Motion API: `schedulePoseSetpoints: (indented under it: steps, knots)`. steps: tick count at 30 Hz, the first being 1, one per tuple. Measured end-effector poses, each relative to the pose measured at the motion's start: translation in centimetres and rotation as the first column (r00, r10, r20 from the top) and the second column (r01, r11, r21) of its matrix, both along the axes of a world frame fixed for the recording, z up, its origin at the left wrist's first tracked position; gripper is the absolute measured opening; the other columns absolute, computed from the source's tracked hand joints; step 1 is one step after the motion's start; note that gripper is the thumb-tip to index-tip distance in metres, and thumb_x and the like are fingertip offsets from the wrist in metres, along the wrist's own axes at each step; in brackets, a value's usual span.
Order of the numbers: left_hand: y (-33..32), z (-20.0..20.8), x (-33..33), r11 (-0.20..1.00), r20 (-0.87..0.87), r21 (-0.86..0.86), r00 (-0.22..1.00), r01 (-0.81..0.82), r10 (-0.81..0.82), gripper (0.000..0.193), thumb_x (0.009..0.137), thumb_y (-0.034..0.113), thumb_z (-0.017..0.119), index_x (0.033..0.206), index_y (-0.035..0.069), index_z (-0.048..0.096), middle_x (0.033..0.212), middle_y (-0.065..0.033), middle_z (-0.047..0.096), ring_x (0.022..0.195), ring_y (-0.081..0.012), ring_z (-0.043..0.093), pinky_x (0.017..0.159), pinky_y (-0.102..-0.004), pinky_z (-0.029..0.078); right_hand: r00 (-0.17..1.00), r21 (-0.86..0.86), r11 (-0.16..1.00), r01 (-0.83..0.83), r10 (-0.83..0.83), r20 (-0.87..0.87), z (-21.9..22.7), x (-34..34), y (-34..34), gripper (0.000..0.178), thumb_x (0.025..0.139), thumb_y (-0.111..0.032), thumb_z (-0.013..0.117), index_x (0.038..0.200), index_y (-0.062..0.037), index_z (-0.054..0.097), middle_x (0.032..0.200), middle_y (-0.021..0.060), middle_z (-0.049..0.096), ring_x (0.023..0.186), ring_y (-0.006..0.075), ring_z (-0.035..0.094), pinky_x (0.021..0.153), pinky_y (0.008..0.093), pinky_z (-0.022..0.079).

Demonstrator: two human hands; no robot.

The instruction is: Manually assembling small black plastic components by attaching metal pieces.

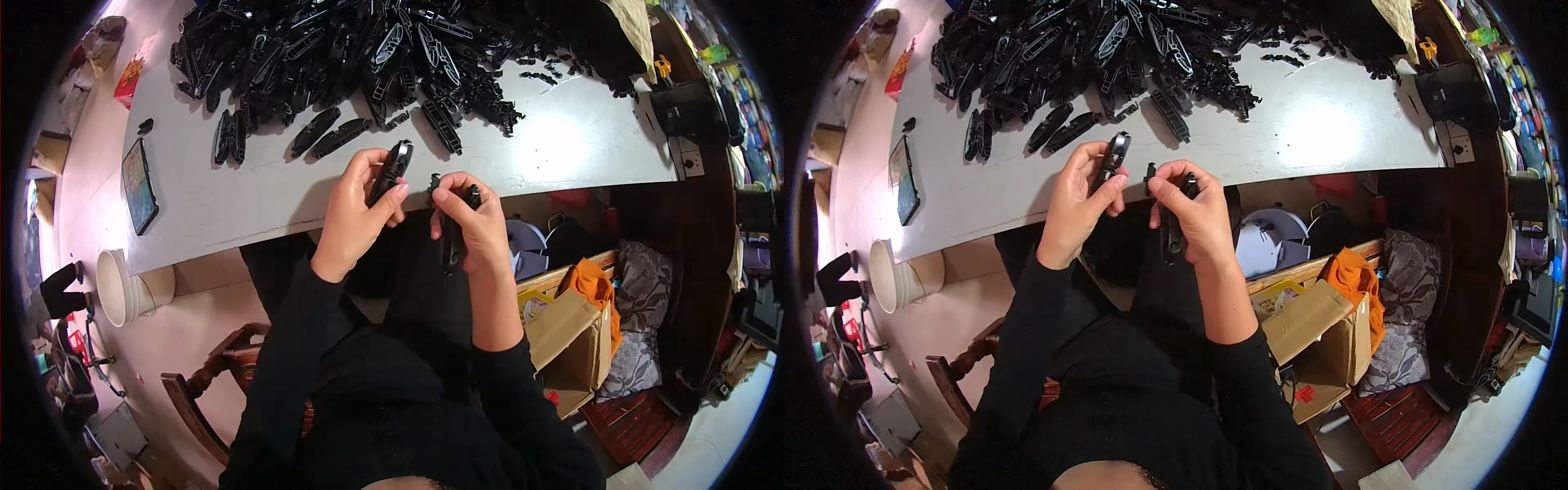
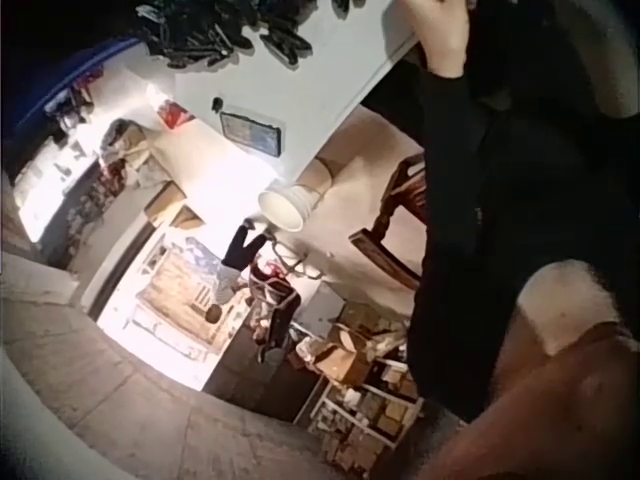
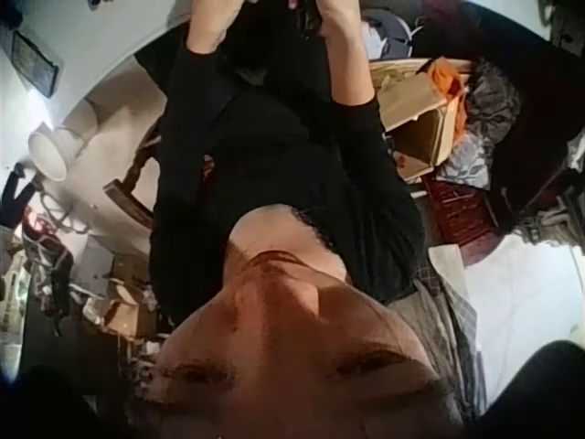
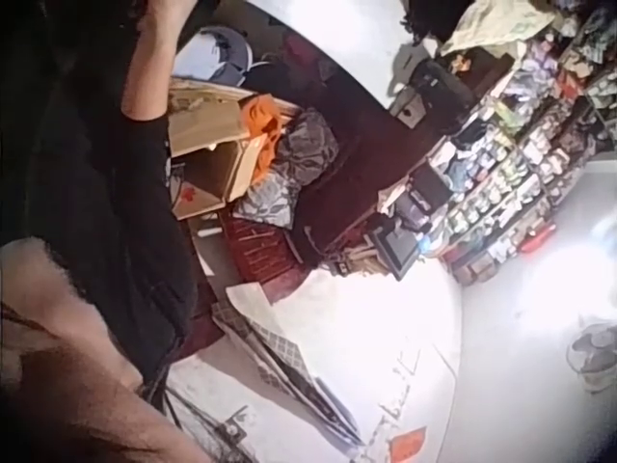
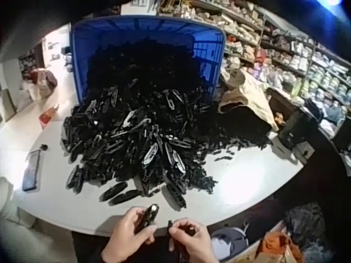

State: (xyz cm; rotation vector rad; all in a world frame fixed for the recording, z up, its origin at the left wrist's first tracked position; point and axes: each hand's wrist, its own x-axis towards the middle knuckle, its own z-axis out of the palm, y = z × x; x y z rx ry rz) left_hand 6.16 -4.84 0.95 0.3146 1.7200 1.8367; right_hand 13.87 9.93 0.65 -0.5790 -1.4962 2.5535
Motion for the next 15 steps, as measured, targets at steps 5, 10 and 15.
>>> schedulePoseSetpoints:
  steps: [5, 10, 15]
  knots:
    - [0.1, -0.5, 1.3, 0.998, -0.271, 0.033, 0.961, -0.044, 0.052, 0.046, 0.093, 0.016, 0.048, 0.132, -0.002, 0.032, 0.114, -0.0135, 0.051, 0.101, -0.0169, 0.053, 0.086, -0.0275, 0.042, 0.997, -0.018, 0.997, -0.077, 0.077, 0.014, 1.1, -0.2, -2.2, 0.01, 0.081, -0.006, 0.064, 0.083, 0.0012, 0.057, 0.072, 0.0062, 0.059, 0.051, 0.013, 0.054, 0.047, 0.0223, 0.043]
    - [-0.3, -0.2, 2.4, 0.999, -0.447, 0.05, 0.895, 0.007, 0.016, 0.05, 0.096, 0.021, 0.039, 0.138, -0.002, 0.023, 0.125, -0.0193, 0.045, 0.111, -0.0236, 0.048, 0.096, -0.0309, 0.035, 0.999, 0.061, 0.997, -0.046, 0.047, -0.009, 1.1, -0.2, -2.9, 0.011, 0.081, -0.006, 0.065, 0.084, 0.0014, 0.058, 0.072, 0.005, 0.059, 0.053, 0.0127, 0.055, 0.049, 0.0218, 0.043]
    - [-1.3, -0.8, 3.2, 1.0, -0.36, 0.02, 0.933, -0.006, 0.013, 0.05, 0.096, 0.019, 0.039, 0.138, -0.002, 0.023, 0.111, -0.0211, 0.054, 0.09, -0.0254, 0.058, 0.081, -0.0318, 0.044, 0.996, 0.092, 0.992, -0.087, 0.087, 0.0, 0.6, 0.1, -3.5, 0.013, 0.081, -0.005, 0.064, 0.09, 0.0002, 0.055, 0.073, 0.0042, 0.057, 0.054, 0.0128, 0.054, 0.049, 0.0223, 0.043]
